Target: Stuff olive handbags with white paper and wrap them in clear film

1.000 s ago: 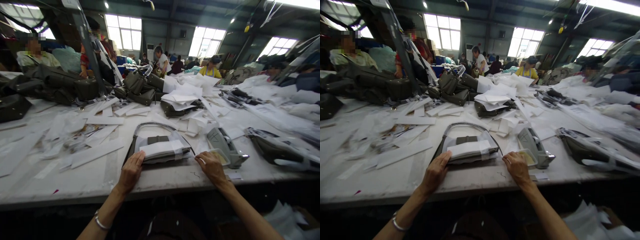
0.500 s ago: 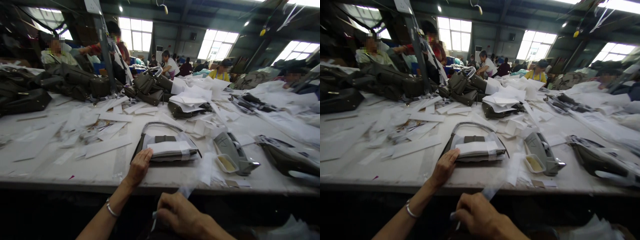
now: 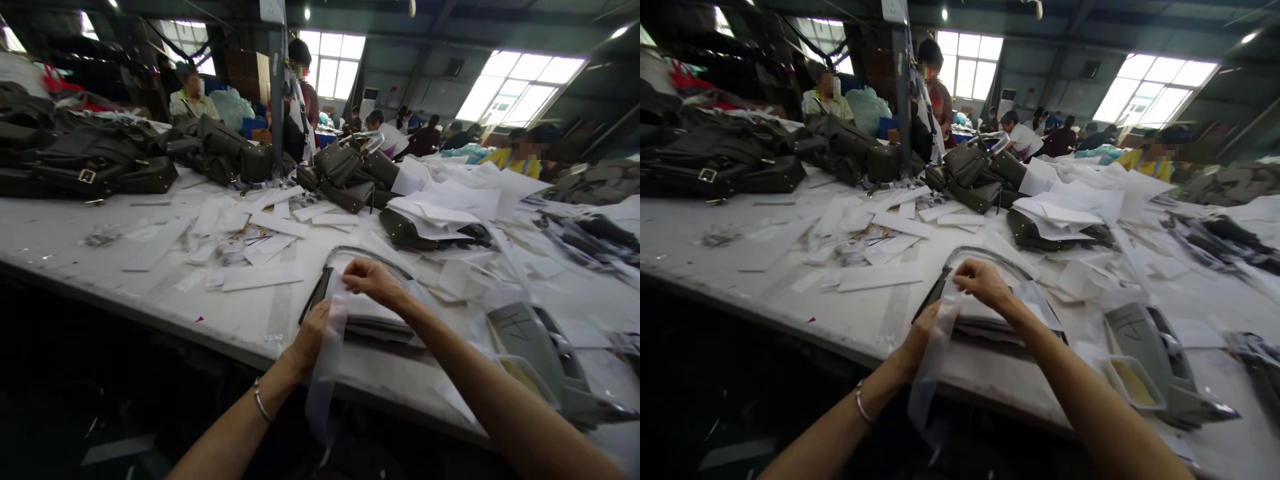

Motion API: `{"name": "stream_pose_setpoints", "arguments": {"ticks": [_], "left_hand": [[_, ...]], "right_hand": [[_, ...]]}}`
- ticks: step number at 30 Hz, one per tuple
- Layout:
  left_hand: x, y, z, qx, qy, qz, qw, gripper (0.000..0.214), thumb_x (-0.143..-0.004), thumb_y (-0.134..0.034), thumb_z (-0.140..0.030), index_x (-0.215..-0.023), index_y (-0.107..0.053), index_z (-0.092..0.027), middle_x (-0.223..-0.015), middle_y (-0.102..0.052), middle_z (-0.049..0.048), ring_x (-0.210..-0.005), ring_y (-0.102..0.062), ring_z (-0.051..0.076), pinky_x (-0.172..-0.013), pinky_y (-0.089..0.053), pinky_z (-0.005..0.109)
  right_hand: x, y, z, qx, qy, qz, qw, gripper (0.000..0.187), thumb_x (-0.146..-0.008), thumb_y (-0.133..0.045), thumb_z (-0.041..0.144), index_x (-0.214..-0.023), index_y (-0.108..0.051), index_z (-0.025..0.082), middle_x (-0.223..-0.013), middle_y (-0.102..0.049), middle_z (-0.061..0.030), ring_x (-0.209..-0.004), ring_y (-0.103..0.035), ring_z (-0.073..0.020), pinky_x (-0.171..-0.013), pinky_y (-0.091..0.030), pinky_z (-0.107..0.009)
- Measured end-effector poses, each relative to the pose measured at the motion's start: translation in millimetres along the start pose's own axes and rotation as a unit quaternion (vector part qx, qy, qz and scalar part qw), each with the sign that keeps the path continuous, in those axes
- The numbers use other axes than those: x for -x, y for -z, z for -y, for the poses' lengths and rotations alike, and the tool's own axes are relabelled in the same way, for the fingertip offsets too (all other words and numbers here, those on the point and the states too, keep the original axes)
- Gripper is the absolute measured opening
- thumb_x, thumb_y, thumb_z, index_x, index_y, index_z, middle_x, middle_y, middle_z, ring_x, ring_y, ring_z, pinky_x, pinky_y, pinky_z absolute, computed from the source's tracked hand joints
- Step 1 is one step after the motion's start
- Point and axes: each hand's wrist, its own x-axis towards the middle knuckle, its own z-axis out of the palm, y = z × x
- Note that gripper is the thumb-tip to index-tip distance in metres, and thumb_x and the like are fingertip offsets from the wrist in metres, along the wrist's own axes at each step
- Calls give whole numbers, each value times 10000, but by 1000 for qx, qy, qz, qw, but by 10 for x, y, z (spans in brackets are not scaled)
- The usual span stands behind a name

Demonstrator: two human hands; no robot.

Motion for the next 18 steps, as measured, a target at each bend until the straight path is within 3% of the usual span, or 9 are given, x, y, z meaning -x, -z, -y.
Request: {"name": "stream_pose_setpoints", "arguments": {"ticks": [3, 5, 8, 11, 16, 18], "left_hand": [[-2, -8, 5, -5, -68, -44, 997, 378, -933, -444, -57, -1292, -561, -65, -1243, -657, 148, -1232, -577, 238, -1064, -495, 425], [-7, -6, 3, -19, -87, -76, 993, 405, -926, -408, -29, -1311, -531, -52, -1239, -654, 158, -1216, -586, 248, -1047, -513, 434], [-22, 16, -4, -19, -86, -80, 993, 422, -921, -402, -29, -1331, -496, -50, -1236, -652, 154, -1207, -587, 238, -1042, -520, 419], [-38, 50, -11, -9, -77, -77, 994, 475, -915, -410, -30, -1390, -428, -39, -1246, -645, 150, -1214, -579, 228, -1051, -512, 405], [-42, 93, -15, 4, -84, -58, 995, 551, -932, -404, -35, -1476, -324, -67, -1307, -611, 137, -1260, -540, 222, -1066, -496, 411], [-37, 93, -11, 2, -90, -46, 995, 524, -946, -404, -42, -1466, -357, -89, -1308, -610, 131, -1267, -533, 225, -1072, -490, 421]], "right_hand": [[-336, 333, -264, 69, -10, -59, 996, 124, -679, -750, 265, -709, -673, 172, -620, -601, 20, -591, -546, -108, -551, -421, -206], [-460, 421, -382, 89, -29, -71, 993, 85, -682, -747, 227, -700, -683, 175, -563, -583, 30, -525, -530, -99, -511, -402, -201], [-625, 396, -520, 86, -67, -75, 991, 43, -732, -702, 192, -736, -667, 167, -508, -579, 25, -463, -563, -119, -465, -420, -204], [-817, 314, -653, 67, -87, -99, 989, 12, -770, -653, 164, -769, -645, 156, -594, -646, -16, -536, -641, -147, -501, -487, -216], [-1056, 241, -785, 83, -88, -174, 977, 25, -752, -658, 179, -758, -670, 158, -724, -706, -59, -733, -693, -193, -720, -552, -292], [-1083, 227, -782, 85, -80, -193, 974, 142, -734, -675, 192, -869, -705, 160, -882, -734, -78, -878, -693, -214, -849, -531, -326]]}}
